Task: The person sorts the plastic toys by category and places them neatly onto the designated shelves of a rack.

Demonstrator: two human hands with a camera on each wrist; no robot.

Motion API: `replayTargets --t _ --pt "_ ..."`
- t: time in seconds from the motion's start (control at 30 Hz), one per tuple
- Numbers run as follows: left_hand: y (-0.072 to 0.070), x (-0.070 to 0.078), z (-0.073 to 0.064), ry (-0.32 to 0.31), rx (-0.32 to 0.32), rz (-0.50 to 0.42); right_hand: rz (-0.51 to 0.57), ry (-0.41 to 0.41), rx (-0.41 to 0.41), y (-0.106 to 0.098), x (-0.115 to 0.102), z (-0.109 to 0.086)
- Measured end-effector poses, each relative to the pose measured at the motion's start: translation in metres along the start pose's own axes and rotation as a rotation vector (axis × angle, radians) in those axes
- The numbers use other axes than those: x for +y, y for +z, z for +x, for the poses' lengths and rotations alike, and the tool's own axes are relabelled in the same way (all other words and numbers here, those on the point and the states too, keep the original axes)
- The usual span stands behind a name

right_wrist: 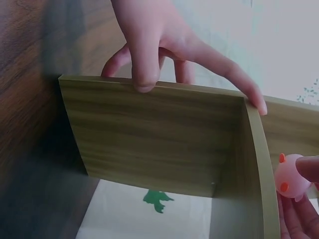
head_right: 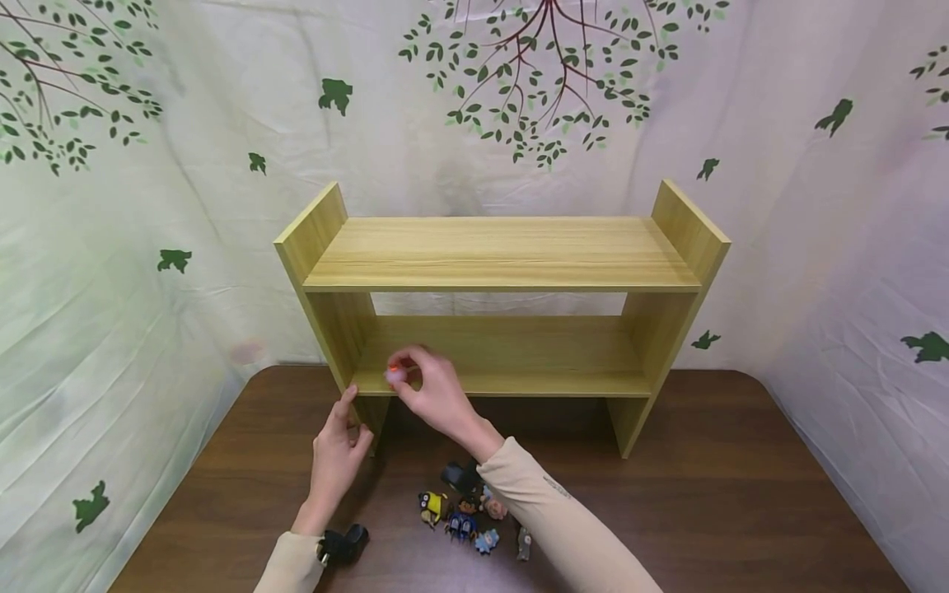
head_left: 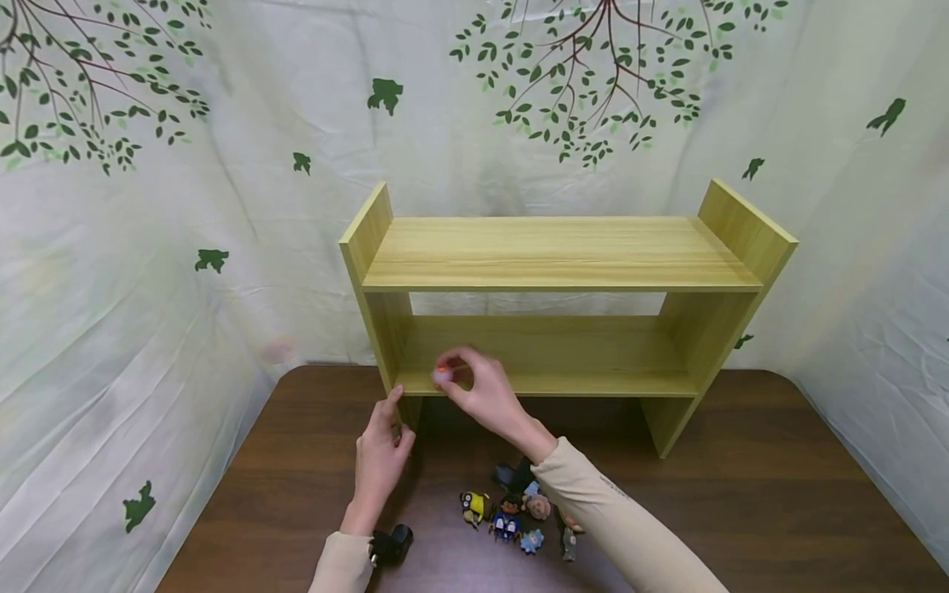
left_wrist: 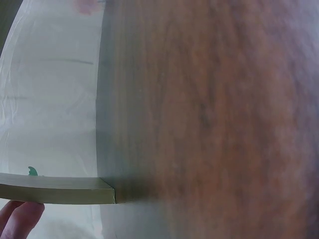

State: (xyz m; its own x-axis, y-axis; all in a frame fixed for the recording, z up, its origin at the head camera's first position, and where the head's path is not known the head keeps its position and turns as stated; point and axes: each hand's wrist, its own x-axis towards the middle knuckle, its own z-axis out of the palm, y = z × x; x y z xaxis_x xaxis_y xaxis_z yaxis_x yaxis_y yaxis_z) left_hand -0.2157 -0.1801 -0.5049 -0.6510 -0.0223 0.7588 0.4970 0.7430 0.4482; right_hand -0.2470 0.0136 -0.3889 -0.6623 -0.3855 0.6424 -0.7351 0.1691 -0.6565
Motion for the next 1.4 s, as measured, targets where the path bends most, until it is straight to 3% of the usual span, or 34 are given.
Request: replayTargets --t 0.63,0.97,1.4 --pt "0.001 -0.002 -0.001 -0.006 -0.004 0.005 -0.013 0.070 -0.045 0.016 -0.003 0.021" --pt "0.001 -0.001 0.000 -0.022 -0.012 0.004 0.004 0.070 -0.049 0.020 0.000 0.023" --pt "0.001 -0.002 -0.001 -0.016 -0.012 0.003 -0.060 0.078 -0.082 0.018 0.002 0.021"
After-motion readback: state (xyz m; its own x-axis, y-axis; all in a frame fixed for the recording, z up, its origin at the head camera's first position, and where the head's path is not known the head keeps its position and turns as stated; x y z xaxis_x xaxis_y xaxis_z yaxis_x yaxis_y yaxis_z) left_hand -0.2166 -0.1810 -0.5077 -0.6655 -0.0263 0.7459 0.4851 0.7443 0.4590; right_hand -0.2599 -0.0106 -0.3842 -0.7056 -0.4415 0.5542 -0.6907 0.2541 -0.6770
